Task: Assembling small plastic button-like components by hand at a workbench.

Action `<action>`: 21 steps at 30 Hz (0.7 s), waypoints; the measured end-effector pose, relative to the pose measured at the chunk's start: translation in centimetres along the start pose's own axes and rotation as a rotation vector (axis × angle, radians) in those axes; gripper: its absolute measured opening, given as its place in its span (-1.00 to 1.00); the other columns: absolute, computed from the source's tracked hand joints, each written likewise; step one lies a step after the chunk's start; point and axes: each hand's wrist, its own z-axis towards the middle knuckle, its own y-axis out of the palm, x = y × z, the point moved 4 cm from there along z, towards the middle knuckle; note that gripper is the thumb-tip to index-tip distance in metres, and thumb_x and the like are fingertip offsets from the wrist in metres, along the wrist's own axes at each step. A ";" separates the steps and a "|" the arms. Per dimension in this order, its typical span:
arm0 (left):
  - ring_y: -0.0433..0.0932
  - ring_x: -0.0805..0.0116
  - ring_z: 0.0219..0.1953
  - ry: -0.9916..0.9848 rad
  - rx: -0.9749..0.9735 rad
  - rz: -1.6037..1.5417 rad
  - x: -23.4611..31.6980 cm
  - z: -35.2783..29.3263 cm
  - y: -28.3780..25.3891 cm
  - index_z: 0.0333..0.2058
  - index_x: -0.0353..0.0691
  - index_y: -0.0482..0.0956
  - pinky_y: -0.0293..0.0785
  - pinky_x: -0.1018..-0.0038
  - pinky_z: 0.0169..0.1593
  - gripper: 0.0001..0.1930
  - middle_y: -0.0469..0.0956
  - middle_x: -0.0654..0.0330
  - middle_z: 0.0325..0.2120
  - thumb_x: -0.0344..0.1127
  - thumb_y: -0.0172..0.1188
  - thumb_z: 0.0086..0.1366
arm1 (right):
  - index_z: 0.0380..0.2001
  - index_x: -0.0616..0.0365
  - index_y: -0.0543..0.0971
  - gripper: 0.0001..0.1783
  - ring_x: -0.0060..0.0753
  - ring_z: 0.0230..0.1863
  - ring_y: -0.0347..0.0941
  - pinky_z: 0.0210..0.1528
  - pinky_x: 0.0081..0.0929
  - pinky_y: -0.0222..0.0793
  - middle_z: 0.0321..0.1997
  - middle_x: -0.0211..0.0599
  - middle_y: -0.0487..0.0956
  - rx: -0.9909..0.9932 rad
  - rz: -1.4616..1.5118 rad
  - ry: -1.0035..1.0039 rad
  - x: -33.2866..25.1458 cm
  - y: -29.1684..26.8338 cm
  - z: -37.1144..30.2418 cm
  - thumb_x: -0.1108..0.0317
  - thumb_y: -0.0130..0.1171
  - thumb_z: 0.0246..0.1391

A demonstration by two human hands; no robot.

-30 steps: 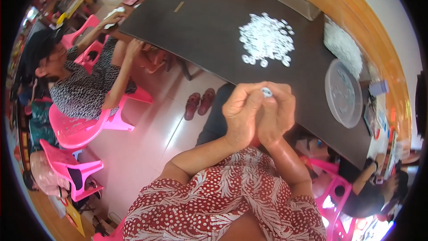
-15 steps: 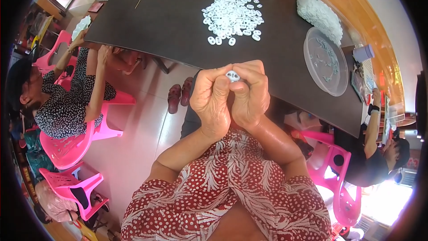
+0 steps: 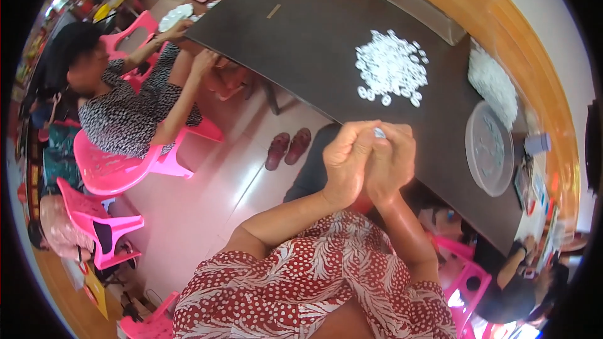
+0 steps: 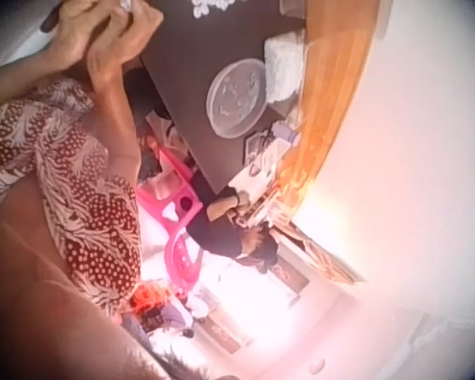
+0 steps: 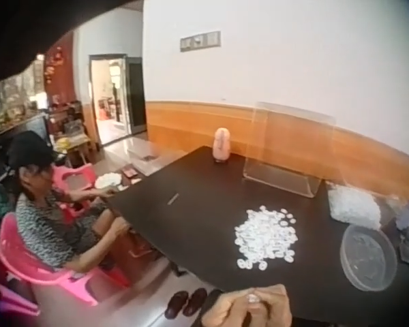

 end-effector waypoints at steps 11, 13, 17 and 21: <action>0.44 0.53 -0.60 0.070 0.067 0.359 5.2 11.3 -6.5 0.27 -0.25 -0.08 0.36 0.64 -0.60 -0.35 0.52 0.15 -0.55 -0.37 -0.01 0.27 | -0.23 0.35 0.48 -0.80 -0.66 -0.38 0.25 -0.26 -0.74 0.23 -0.40 -0.43 0.36 -0.020 0.236 0.291 -0.3 -1.2 0.4 0.69 0.04 0.03; 0.42 0.48 -0.67 0.040 0.172 0.398 6.4 16.6 -9.5 0.28 -0.25 -0.09 0.33 0.60 -0.68 -0.32 0.52 0.11 -0.59 -0.44 -0.01 0.22 | -0.22 0.35 0.49 -0.79 -0.65 -0.38 0.26 -0.27 -0.74 0.22 -0.41 -0.43 0.36 -0.020 0.227 0.309 -0.7 -1.3 0.2 0.69 0.04 0.03; 0.42 0.46 -0.73 0.011 0.403 0.584 9.4 22.9 -14.3 0.28 -0.06 -0.04 0.30 0.51 -0.73 -0.27 0.49 0.15 -0.67 -0.51 0.01 0.14 | -0.25 0.35 0.52 -0.80 -0.60 -0.36 0.29 -0.30 -0.68 0.25 -0.39 -0.39 0.41 -0.118 0.073 0.232 -1.2 -1.6 0.3 0.68 0.05 0.02; 0.44 0.42 -0.73 -0.061 0.467 0.618 8.6 23.2 -15.1 0.23 -0.12 0.06 0.32 0.46 -0.73 -0.35 0.50 0.17 -0.66 -0.51 0.01 0.14 | -0.28 0.32 0.53 -0.84 -0.59 -0.35 0.33 -0.29 -0.65 0.30 -0.40 -0.36 0.45 -0.165 0.035 0.252 -1.2 -1.9 0.1 0.66 0.06 0.02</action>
